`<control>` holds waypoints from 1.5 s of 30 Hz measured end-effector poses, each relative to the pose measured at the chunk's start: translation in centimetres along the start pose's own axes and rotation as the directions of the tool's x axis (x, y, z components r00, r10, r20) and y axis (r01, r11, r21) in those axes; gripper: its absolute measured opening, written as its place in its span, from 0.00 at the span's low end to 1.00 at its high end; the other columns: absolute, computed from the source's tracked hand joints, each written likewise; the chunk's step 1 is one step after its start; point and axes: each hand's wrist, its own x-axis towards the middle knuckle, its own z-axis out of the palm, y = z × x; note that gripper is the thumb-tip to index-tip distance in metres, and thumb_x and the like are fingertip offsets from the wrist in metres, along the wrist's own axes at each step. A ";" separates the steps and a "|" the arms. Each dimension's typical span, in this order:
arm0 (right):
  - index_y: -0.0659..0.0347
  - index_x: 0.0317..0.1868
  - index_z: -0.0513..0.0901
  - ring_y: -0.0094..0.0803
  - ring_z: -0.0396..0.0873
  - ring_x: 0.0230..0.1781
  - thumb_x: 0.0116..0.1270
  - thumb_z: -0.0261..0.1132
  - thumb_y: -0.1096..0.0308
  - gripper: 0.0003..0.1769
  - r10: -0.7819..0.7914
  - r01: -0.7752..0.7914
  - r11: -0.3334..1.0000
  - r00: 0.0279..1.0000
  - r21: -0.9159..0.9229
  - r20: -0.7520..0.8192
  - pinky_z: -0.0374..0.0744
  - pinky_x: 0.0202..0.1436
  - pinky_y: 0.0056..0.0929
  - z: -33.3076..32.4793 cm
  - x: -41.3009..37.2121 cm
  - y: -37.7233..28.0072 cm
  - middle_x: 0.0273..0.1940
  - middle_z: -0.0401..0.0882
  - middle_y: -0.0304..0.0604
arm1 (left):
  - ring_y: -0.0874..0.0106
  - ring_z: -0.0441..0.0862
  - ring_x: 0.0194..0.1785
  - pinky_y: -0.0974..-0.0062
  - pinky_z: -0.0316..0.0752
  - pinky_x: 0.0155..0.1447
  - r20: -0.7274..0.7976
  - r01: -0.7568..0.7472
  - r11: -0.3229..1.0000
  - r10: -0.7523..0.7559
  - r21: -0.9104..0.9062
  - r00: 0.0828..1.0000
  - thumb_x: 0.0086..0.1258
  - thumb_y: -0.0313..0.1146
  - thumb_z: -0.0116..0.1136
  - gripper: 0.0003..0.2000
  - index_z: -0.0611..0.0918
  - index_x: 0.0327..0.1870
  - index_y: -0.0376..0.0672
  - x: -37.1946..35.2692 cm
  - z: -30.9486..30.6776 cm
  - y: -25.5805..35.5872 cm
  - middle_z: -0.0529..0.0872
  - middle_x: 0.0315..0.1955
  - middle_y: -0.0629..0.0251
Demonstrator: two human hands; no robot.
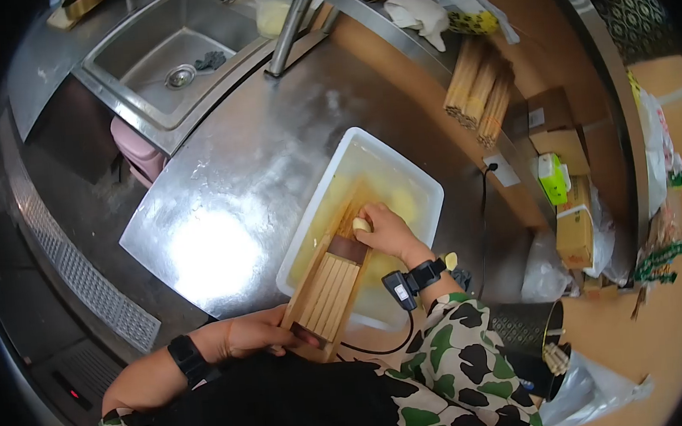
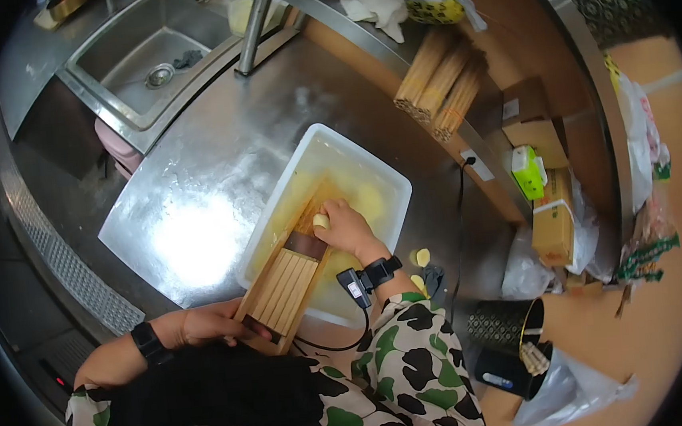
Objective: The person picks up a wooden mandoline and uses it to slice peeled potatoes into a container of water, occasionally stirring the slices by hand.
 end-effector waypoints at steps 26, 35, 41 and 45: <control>0.64 0.48 0.78 0.50 0.73 0.52 0.50 0.62 0.79 0.21 -0.034 0.018 0.997 0.973 -0.069 -0.228 0.74 0.58 0.40 4.6 -12.3 4.2 0.49 0.75 0.51 | 0.77 0.78 0.37 0.87 0.71 0.32 -0.310 -0.301 0.952 0.271 -0.052 0.911 0.60 0.19 0.50 0.26 0.65 0.62 0.38 -2.0 1.8 0.3 0.81 0.44 0.57; 0.62 0.53 0.73 0.52 0.76 0.49 0.49 0.70 0.67 0.29 -0.018 0.017 1.000 0.997 0.015 0.081 0.75 0.53 0.41 3.4 -8.8 3.9 0.50 0.74 0.55 | 0.79 0.76 0.33 0.87 0.70 0.31 -0.370 -0.314 0.945 0.260 -0.093 0.892 0.60 0.19 0.50 0.22 0.68 0.58 0.35 -4.2 2.1 0.0 0.81 0.45 0.57; 0.59 0.62 0.67 0.45 0.79 0.51 0.67 0.63 0.52 0.29 0.126 -0.144 0.005 0.982 0.990 0.142 0.78 0.56 0.45 -0.9 -11.9 3.8 0.55 0.74 0.52 | 0.81 0.74 0.34 0.88 0.69 0.32 -0.207 -0.123 0.991 0.110 -0.053 0.972 0.61 0.20 0.51 0.25 0.65 0.63 0.38 -1.8 2.6 0.5 0.82 0.47 0.58; 0.60 0.66 0.64 0.55 0.73 0.57 0.74 0.52 0.49 0.29 -0.072 -0.059 -0.590 0.997 0.805 0.020 0.75 0.59 0.50 -0.6 -13.5 5.2 0.60 0.70 0.55 | 0.82 0.74 0.36 0.88 0.68 0.33 -0.116 -0.004 0.994 -0.009 -0.111 0.993 0.62 0.19 0.49 0.27 0.65 0.65 0.43 1.1 1.8 -0.2 0.81 0.48 0.60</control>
